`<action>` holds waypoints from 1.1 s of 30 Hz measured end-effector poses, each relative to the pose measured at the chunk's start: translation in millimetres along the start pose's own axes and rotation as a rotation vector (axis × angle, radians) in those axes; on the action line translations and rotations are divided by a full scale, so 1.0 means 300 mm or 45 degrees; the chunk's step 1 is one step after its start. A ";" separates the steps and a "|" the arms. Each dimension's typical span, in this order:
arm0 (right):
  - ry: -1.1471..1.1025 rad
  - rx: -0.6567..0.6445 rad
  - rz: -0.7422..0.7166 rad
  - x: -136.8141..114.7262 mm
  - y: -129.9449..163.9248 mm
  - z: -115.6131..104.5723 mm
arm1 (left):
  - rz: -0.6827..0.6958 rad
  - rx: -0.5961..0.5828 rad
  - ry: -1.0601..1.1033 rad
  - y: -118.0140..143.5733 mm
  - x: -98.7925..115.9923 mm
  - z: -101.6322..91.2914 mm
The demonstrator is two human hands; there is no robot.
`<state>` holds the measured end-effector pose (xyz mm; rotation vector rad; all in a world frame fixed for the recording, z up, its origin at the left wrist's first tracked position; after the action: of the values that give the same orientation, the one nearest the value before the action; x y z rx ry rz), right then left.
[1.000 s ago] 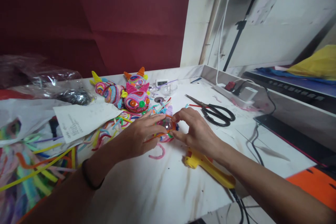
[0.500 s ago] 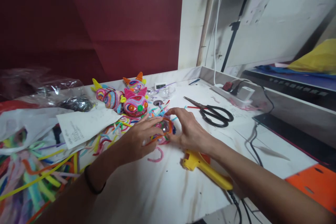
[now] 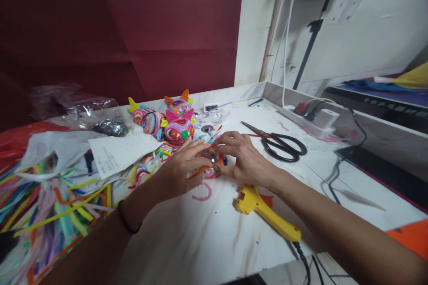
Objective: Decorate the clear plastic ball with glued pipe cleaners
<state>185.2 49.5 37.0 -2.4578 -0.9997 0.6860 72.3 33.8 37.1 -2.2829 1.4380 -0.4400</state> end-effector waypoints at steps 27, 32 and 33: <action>0.030 0.019 0.051 -0.012 0.000 0.003 | 0.072 0.113 -0.285 -0.013 0.050 -0.043; 0.033 0.018 0.045 -0.011 0.005 0.002 | 0.072 0.107 -0.224 -0.007 0.045 -0.033; 0.035 0.015 0.041 -0.011 0.007 0.003 | 0.069 0.111 -0.217 -0.006 0.044 -0.030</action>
<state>183.7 46.0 36.1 -2.4717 -0.9452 0.6645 74.8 21.0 46.5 -2.1515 1.3650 -0.2782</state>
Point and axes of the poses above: each hand's wrist, its own y-axis away from the middle knuckle, its own z-axis out of the palm, x = y × z, the point moved 9 cm from there along -y, towards the middle knuckle, and after that the axes turned 2 degrees about -z, right-handed, at the moved point
